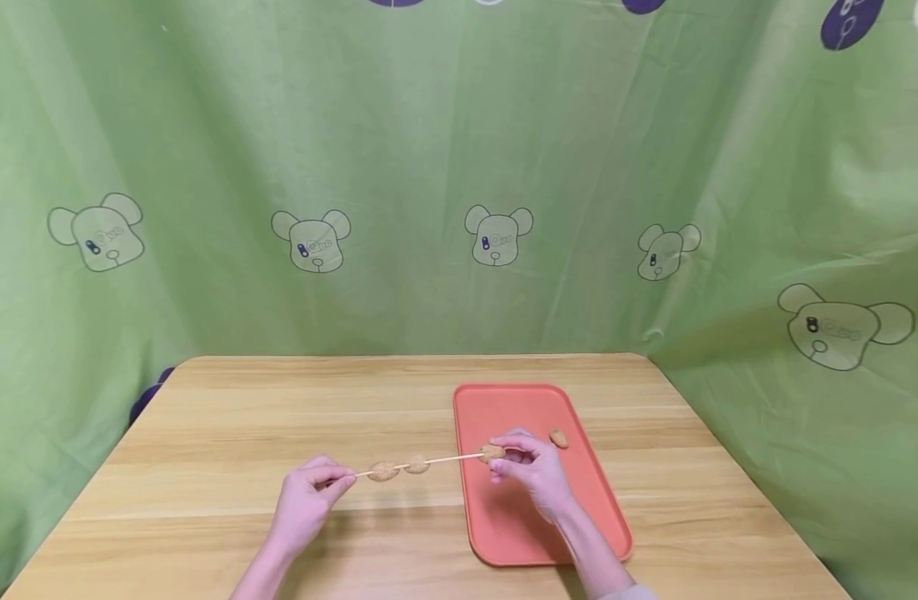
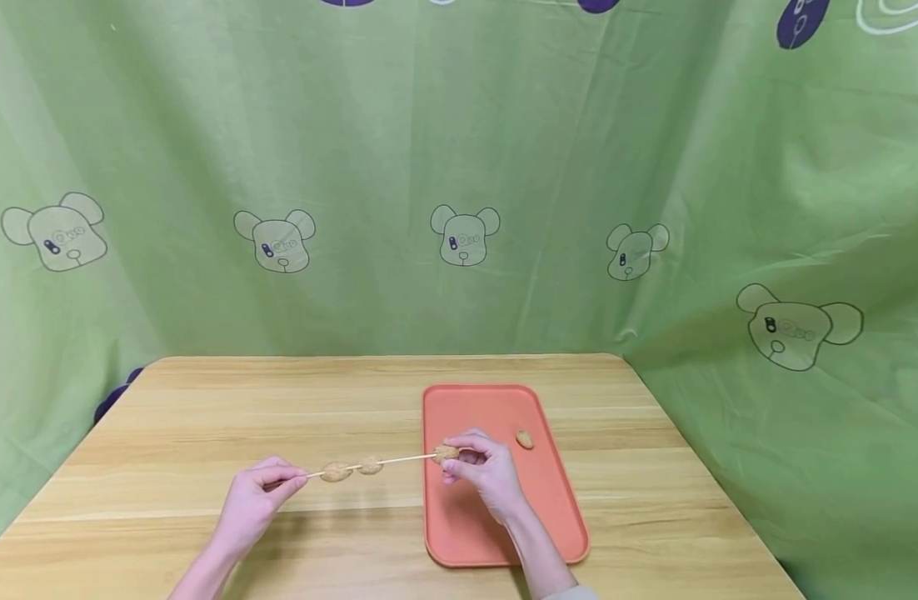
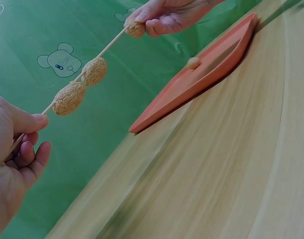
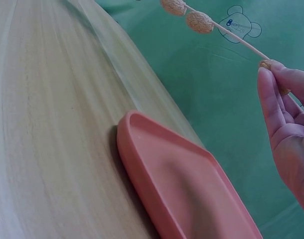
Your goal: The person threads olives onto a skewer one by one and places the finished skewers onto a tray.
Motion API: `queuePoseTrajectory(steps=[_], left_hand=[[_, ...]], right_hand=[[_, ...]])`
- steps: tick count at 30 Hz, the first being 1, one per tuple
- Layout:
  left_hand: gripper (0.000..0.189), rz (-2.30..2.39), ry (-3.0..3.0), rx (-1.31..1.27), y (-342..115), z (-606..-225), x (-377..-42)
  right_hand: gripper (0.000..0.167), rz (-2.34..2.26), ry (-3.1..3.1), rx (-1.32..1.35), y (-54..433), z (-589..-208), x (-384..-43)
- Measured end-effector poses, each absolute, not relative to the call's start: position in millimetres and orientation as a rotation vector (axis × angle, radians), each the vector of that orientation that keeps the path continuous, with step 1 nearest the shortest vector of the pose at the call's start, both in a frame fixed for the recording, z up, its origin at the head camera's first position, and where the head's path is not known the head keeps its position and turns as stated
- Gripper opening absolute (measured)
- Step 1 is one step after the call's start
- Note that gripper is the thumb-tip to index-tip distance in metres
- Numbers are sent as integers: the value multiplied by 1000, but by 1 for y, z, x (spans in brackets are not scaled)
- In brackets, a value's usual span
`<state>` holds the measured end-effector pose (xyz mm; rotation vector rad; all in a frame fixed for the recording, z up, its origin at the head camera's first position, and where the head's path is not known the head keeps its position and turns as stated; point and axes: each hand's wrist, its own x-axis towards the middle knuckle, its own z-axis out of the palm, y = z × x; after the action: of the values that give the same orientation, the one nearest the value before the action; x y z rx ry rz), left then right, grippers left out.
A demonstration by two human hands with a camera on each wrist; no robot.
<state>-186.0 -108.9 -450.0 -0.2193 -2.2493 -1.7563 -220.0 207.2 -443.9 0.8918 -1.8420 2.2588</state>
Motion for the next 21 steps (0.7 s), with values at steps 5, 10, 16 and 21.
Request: queuePoseTrajectory(steps=[5,10,16,21], left_hand=[[6,-1743,-2239,-230,-109,-449,-186],[7,-1744,-2238,-245,-109,-448,-184],[8,-1741,-2241,-257,-108,-449,-183],[8,-1742,-2228,-269,-107,-450,-182]], right_hand=[[35,2280,-1845,879,206,-445,-219],[32,2293,-1839,878,206,-447,-218],[30,2305,-1836,886,207,-448,-219],[29,2325,-1826,905,208,-449,-218]])
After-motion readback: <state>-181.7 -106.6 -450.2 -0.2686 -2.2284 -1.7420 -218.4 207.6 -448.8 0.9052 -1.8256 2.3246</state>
